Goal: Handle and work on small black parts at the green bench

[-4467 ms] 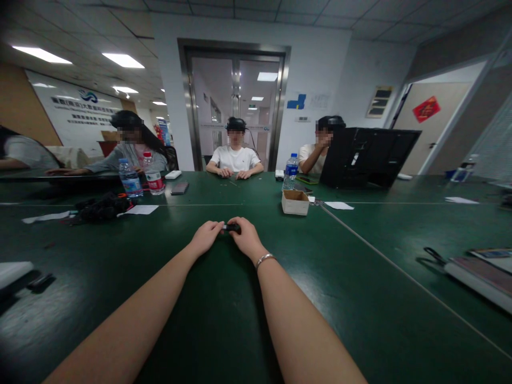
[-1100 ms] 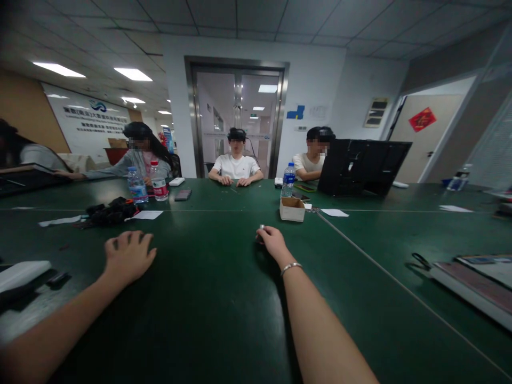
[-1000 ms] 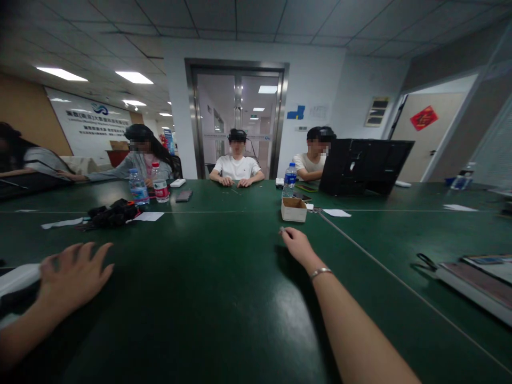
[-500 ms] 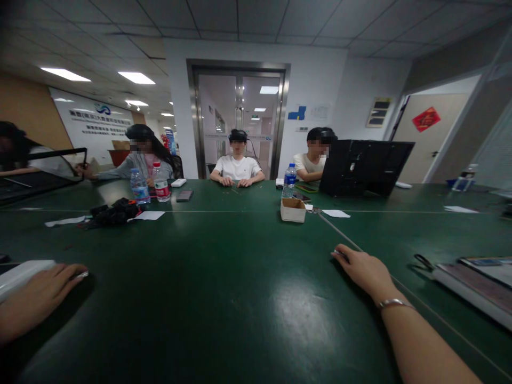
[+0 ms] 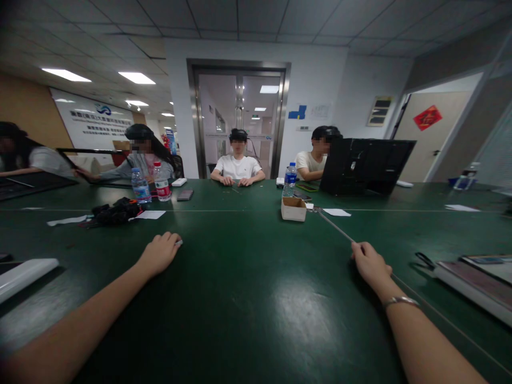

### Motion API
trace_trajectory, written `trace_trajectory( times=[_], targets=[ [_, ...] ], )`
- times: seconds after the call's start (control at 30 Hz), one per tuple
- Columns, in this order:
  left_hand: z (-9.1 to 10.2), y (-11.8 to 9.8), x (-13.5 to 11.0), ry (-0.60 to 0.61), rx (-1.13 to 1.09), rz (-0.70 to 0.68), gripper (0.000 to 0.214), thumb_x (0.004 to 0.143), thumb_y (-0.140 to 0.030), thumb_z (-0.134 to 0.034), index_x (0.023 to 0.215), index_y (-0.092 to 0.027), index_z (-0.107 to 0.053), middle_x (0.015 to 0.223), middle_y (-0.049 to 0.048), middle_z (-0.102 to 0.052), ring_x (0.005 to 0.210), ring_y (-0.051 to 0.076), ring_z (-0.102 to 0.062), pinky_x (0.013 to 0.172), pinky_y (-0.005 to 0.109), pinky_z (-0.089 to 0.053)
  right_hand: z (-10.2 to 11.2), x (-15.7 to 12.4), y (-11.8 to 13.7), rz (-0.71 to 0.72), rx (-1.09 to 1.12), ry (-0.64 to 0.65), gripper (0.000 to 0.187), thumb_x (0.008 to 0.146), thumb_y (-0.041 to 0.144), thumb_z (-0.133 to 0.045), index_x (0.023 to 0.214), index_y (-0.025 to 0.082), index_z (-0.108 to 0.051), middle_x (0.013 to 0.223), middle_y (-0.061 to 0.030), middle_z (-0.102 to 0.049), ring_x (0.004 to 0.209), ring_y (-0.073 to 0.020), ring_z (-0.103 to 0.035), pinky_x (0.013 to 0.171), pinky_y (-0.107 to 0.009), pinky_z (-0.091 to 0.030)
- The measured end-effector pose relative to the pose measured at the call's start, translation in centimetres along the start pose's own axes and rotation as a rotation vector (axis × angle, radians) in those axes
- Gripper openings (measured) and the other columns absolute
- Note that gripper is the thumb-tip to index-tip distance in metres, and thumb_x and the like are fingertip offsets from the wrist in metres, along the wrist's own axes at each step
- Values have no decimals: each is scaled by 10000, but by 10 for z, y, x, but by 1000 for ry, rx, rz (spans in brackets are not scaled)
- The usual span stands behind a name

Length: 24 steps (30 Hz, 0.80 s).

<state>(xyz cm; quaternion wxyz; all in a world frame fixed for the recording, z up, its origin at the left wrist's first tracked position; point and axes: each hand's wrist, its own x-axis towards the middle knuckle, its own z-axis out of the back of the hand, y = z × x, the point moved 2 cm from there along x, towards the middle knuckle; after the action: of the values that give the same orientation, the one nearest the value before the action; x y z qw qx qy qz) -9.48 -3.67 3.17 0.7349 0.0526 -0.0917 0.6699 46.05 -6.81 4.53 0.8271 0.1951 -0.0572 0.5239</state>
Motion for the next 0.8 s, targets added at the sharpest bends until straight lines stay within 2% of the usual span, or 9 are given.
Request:
trace_trajectory(
  times=[0.07,0.13,0.23,0.33,0.43,0.67,0.8],
  targets=[
    [-2,-27,9,-10,-10,-30,352,895,-319,-292,1100,-185,-545,1124,130,-535,985,263,-500,789,384,-429,1,-3,5,-38,1,97,372,875,399,-298,814,211,-614,940,-166,-669,855,-299,-618,637,-381,-406],
    [-4,-49,16,-4,-43,-46,334,894,-314,-307,1092,-187,-544,1127,137,-535,990,269,-500,793,394,-423,3,-7,10,-15,-40,122,357,857,395,-342,848,189,-635,1026,-185,-635,920,-328,-584,662,-402,-402],
    [-9,-78,25,-28,-109,-51,319,888,-322,-326,1076,-192,-549,1127,141,-537,990,286,-496,794,420,-418,5,-12,15,28,-89,125,335,840,378,-366,859,193,-644,1013,-167,-618,897,-323,-572,674,-413,-410],
    [-15,-96,30,-73,-182,-78,308,886,-327,-336,1050,-195,-561,1110,132,-546,984,283,-494,802,427,-414,6,-14,17,69,-107,120,283,805,396,-427,858,224,-645,984,-139,-617,855,-311,-575,667,-431,-422],
    [-18,-99,32,-72,-270,-105,288,881,-338,-363,1028,-206,-572,1094,111,-558,976,256,-505,816,397,-414,7,-15,20,78,-118,117,256,775,419,-478,852,247,-651,973,-148,-621,827,-323,-575,647,-456,-418],
    [-18,-88,34,-40,-410,-153,274,859,-370,-416,1008,-228,-598,1071,83,-582,982,249,-521,832,388,-410,11,-19,28,89,-177,99,268,796,436,-475,863,262,-668,1000,-176,-616,883,-344,-547,688,-491,-373],
    [-19,-87,35,-26,-492,-147,264,846,-381,-451,1004,-239,-608,1061,74,-592,984,244,-521,856,391,-397,16,-26,39,160,-277,-7,313,814,460,-461,906,247,-670,1025,-174,-605,966,-365,-493,733,-498,-351]
  ],
)
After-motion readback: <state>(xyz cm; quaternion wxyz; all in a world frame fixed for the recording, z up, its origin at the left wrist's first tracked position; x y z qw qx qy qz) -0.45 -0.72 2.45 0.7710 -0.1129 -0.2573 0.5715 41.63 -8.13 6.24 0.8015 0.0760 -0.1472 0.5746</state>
